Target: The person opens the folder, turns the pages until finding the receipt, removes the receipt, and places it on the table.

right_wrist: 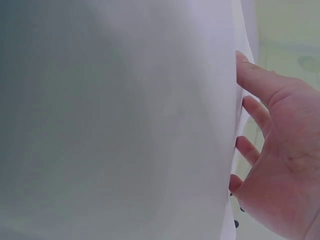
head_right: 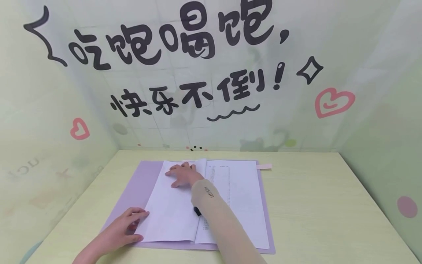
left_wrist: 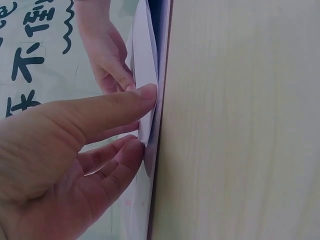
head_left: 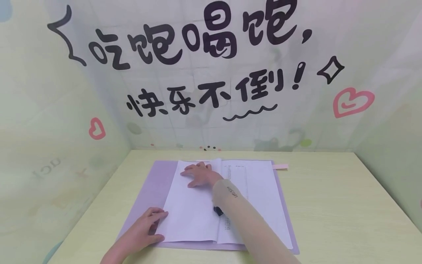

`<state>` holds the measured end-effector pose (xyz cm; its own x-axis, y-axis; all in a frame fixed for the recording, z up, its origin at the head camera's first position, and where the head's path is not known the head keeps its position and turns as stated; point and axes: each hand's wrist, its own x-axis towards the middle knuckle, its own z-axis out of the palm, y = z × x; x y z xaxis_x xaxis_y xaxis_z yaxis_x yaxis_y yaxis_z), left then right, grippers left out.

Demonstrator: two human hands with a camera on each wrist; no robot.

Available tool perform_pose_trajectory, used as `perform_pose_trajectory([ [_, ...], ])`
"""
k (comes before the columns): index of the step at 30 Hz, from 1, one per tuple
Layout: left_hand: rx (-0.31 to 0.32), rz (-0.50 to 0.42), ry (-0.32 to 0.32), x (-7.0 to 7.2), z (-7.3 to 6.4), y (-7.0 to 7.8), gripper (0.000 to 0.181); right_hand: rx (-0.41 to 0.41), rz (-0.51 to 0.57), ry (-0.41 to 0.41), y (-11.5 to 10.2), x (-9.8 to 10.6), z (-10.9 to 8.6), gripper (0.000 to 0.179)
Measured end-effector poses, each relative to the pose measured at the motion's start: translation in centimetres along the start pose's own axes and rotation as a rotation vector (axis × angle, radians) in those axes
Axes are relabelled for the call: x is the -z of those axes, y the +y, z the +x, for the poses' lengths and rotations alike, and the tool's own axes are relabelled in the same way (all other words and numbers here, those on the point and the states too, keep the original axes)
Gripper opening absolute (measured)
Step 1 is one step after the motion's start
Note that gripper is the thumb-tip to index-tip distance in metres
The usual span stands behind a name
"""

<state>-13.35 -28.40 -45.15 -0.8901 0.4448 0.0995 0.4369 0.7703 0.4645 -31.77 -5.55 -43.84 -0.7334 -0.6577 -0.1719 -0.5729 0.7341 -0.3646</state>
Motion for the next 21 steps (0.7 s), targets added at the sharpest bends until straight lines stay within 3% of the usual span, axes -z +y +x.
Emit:
perform_pose_trajectory([
  [21, -0.017, -0.007, 0.015, -0.02, -0.23, -0.14, 0.061, 0.000, 0.021, -0.002, 0.15, -0.20, 0.13, 0.058],
])
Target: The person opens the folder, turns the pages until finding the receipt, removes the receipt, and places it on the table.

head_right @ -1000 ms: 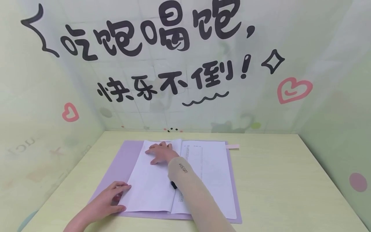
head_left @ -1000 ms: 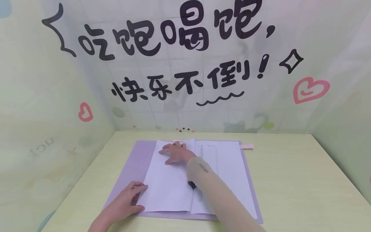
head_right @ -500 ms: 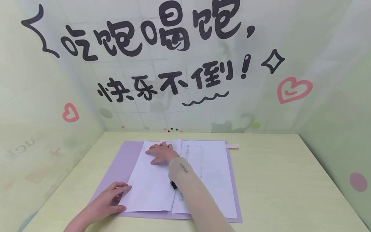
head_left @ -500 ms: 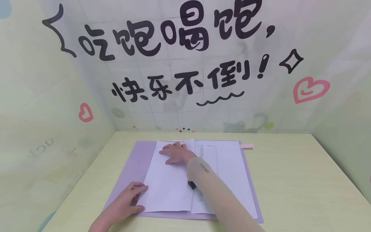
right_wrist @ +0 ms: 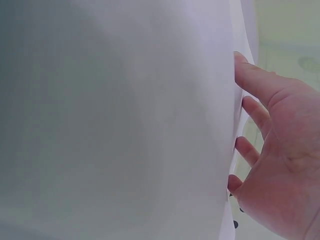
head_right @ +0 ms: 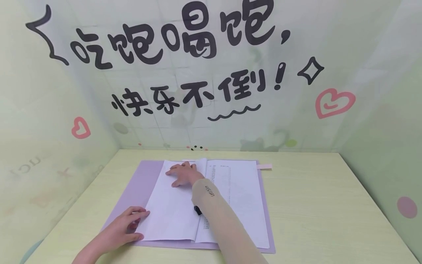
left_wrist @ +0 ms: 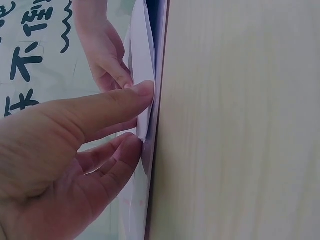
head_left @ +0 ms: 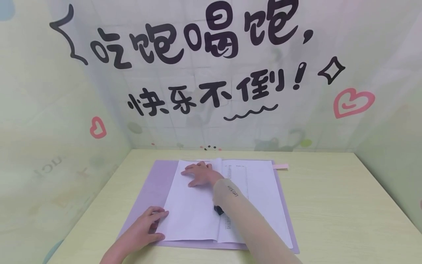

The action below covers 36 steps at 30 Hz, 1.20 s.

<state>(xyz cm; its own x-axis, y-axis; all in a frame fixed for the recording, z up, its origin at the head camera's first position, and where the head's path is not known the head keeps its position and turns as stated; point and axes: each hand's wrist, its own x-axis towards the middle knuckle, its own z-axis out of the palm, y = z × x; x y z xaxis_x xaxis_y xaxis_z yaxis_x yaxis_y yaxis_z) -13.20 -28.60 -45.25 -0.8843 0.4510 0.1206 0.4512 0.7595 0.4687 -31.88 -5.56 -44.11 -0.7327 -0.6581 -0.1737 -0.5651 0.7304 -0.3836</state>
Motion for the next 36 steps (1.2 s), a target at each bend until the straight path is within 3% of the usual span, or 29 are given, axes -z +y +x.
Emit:
perform_pose_trajectory([
  [29, 0.034, -0.016, -0.027, 0.1, 0.7, 0.2, 0.061, -0.010, 0.013, 0.027, 0.8, 0.1, 0.1, 0.057],
  [36, 0.046, -0.027, -0.039, 0.1, 0.7, 0.3, 0.062, 0.049, 0.115, 0.149, 2.2, 0.0, -0.1, 0.052],
])
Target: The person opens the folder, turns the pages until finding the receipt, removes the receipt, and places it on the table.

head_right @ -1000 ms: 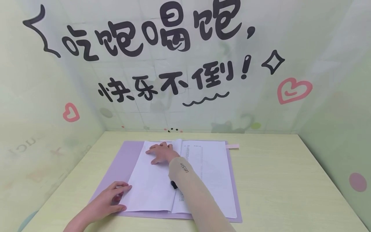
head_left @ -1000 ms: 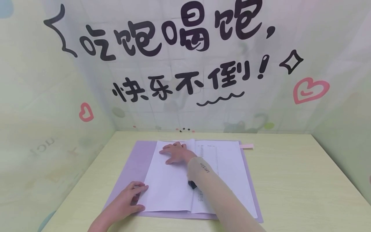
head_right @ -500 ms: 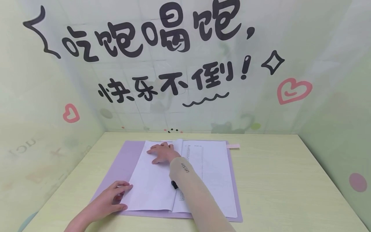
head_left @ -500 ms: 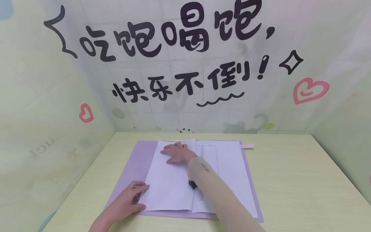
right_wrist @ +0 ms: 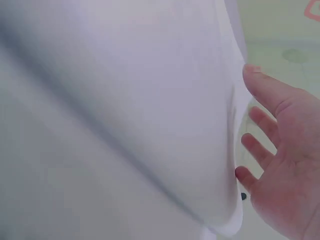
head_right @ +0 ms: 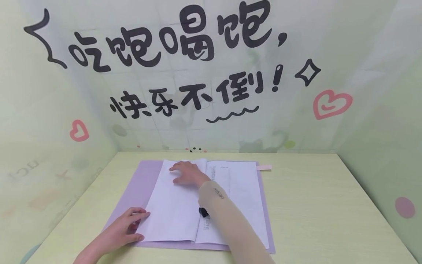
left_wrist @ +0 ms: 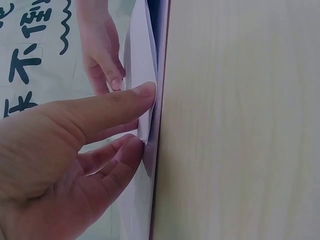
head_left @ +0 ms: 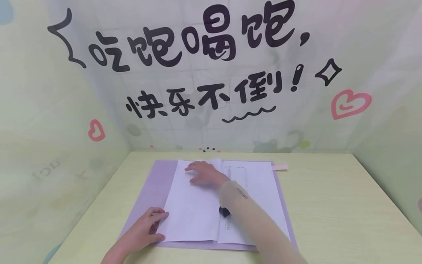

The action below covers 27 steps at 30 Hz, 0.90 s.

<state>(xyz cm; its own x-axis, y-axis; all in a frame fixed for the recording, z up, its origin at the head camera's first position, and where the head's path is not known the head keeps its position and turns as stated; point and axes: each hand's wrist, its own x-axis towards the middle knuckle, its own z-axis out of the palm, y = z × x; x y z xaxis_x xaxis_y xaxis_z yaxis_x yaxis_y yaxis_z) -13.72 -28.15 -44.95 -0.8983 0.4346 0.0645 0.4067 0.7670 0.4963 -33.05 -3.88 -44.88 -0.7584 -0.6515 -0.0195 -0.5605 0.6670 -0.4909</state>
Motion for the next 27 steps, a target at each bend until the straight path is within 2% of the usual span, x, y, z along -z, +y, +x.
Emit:
perform_pose_trajectory([
  [3, -0.004, 0.006, 0.006, 0.0, -0.1, 0.0, 0.062, 0.040, 0.058, 0.074, 0.6, 0.9, -0.7, 0.048],
  [7, -0.011, 0.006, 0.009, -0.1, -0.2, 0.0, 0.062, 0.036, 0.104, 0.154, 1.4, 2.6, -2.1, 0.043],
  [13, -0.008, 0.007, 0.006, -0.1, 0.0, 0.0, 0.062, -0.069, 0.159, 0.238, 2.9, 5.4, -5.1, 0.041],
  [20, 0.010, -0.015, -0.016, -0.1, 0.1, 0.1, 0.063, -0.110, 0.125, 0.315, 5.1, 7.6, -8.4, 0.044],
  [27, 0.025, -0.001, -0.018, -0.1, 0.3, 0.2, 0.063, -0.153, 0.118, 0.355, 7.5, 8.6, -11.6, 0.048],
])
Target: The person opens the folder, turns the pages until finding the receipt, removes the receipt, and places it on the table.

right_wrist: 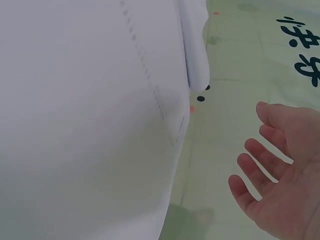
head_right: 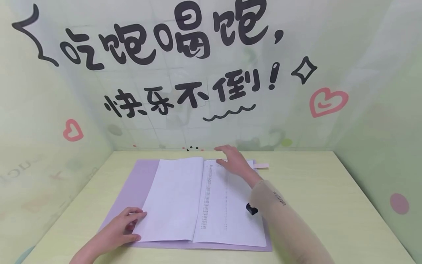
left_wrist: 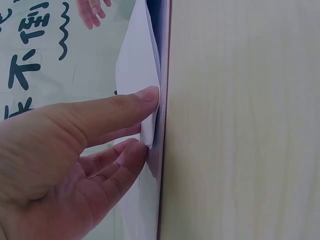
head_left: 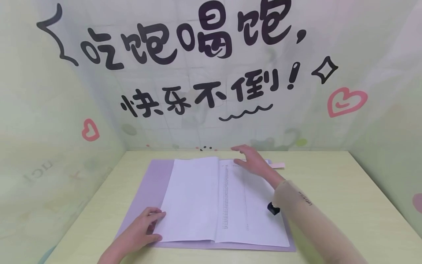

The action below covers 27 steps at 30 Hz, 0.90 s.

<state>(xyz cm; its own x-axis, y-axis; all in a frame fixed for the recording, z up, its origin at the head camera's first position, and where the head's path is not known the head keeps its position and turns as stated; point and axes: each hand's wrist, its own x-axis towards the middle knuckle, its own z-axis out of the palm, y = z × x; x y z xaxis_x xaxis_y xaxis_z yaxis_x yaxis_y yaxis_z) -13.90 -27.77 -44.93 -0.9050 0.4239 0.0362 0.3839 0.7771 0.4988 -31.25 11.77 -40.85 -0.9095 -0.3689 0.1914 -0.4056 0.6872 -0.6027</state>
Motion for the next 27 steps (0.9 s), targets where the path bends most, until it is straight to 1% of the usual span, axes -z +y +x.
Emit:
perform_pose_trajectory([
  [6, 0.004, -0.016, -0.002, -0.1, 0.0, -0.1, 0.064, 0.010, 0.004, 0.032, 2.6, 1.2, -1.9, 0.049],
  [12, -0.016, 0.006, 0.027, -0.1, 0.0, -0.2, 0.064, 0.040, -0.003, 0.053, 5.3, 2.2, -3.6, 0.049],
  [16, -0.026, -0.008, 0.034, -0.1, -0.1, -0.3, 0.063, 0.012, -0.006, 0.022, 6.5, 2.7, -4.5, 0.053],
  [19, -0.011, -0.026, 0.024, 0.0, 0.0, -0.2, 0.062, -0.022, -0.016, -0.014, 7.2, 2.9, -5.1, 0.057],
  [23, 0.011, -0.035, 0.008, 0.1, 0.0, -0.2, 0.062, -0.027, -0.066, -0.050, 8.0, 3.1, -5.5, 0.061],
  [27, 0.004, -0.039, 0.005, 0.1, 0.0, -0.2, 0.062, -0.020, -0.129, -0.084, 8.5, 3.4, -6.0, 0.067],
])
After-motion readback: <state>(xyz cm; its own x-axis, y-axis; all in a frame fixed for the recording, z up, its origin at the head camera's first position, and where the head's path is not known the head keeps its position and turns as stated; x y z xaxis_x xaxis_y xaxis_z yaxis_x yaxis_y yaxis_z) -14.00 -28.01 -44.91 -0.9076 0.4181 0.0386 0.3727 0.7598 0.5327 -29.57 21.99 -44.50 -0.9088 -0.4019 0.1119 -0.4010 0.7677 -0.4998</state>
